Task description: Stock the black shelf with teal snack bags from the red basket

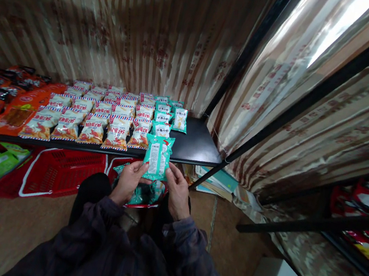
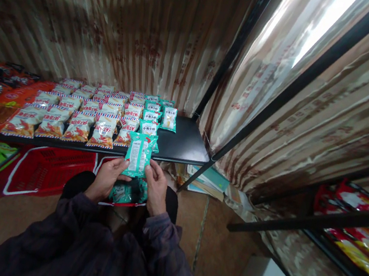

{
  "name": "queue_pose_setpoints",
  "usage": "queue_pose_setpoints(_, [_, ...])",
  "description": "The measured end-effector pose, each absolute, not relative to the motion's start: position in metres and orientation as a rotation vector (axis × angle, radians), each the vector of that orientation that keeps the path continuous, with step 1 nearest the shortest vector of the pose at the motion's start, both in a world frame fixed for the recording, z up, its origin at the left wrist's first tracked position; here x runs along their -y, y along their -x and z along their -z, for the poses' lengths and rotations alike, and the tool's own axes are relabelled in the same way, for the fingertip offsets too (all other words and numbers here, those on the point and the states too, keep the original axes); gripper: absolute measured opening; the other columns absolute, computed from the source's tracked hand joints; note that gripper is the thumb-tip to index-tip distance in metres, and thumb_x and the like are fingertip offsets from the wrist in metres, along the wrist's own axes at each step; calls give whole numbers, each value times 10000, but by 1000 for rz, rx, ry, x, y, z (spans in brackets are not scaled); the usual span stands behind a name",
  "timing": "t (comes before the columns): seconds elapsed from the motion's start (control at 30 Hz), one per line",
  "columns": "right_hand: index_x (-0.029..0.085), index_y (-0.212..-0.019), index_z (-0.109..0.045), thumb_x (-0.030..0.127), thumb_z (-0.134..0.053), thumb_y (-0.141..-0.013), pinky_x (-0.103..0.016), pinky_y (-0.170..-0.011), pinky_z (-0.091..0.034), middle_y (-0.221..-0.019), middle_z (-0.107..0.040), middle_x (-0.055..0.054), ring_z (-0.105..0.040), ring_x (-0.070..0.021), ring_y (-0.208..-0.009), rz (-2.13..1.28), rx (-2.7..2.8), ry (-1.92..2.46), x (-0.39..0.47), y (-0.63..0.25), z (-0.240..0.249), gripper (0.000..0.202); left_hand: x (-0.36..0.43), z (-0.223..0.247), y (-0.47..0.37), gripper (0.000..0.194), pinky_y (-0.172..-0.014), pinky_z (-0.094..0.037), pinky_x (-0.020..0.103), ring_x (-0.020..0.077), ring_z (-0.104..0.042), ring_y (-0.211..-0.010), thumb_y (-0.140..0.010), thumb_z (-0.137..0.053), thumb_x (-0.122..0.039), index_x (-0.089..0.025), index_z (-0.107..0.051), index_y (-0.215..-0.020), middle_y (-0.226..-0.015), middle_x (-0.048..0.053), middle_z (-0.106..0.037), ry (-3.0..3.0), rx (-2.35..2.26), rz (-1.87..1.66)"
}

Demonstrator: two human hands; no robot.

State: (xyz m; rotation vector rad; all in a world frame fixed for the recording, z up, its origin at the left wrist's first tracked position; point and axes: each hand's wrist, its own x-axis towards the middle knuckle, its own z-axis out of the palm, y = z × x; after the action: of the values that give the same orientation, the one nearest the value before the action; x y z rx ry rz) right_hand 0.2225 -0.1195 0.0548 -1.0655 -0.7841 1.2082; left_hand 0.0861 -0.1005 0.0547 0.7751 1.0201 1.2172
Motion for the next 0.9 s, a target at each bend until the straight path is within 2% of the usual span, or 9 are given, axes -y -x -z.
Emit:
queue_pose_setpoints(0.23, [171,-1056,-659,443,-718,-693,-354,-785,-538,-970,-724,-65,-672,-217,-844,-1235,807,994,115,-230,-53,457,101,-46,-92,466,-484,-538,238,194,-670,-719,-618,-766,-414,-114,-672,-961,-923,89,-713,-835,-1029,-1170])
queue_pose_setpoints(0.53, [171,-982,-679,442,-737,-653,-330,-755,-533,-885,-738,-46,-673,-203,-799,-1143,780,1029,109,-245,-63,430,104,-63,-104,535,-631,-551,269,180,-680,-723,-666,-740,-440,-128,-614,-1082,-1039,113,-688,-863,-932,-1062])
queue_pose_setpoints(0.73, [172,-981,-683,449,-744,-632,-335,-731,-537,-855,-741,-47,-672,-205,-775,-1084,759,1030,103,-258,-74,450,100,-75,-115,484,-710,-543,296,199,-688,-783,-691,-730,-407,-124,-602,-1062,-1001,118,-696,-926,-880,-1011])
queue_pose_setpoints(0.9, [167,-1010,-681,461,-728,-647,-341,-746,-542,-913,-737,-54,-673,-206,-793,-1064,758,994,97,-268,-71,470,93,-81,-124,464,-722,-544,317,206,-690,-775,-657,-761,-378,-128,-627,-1024,-975,115,-707,-950,-904,-1010])
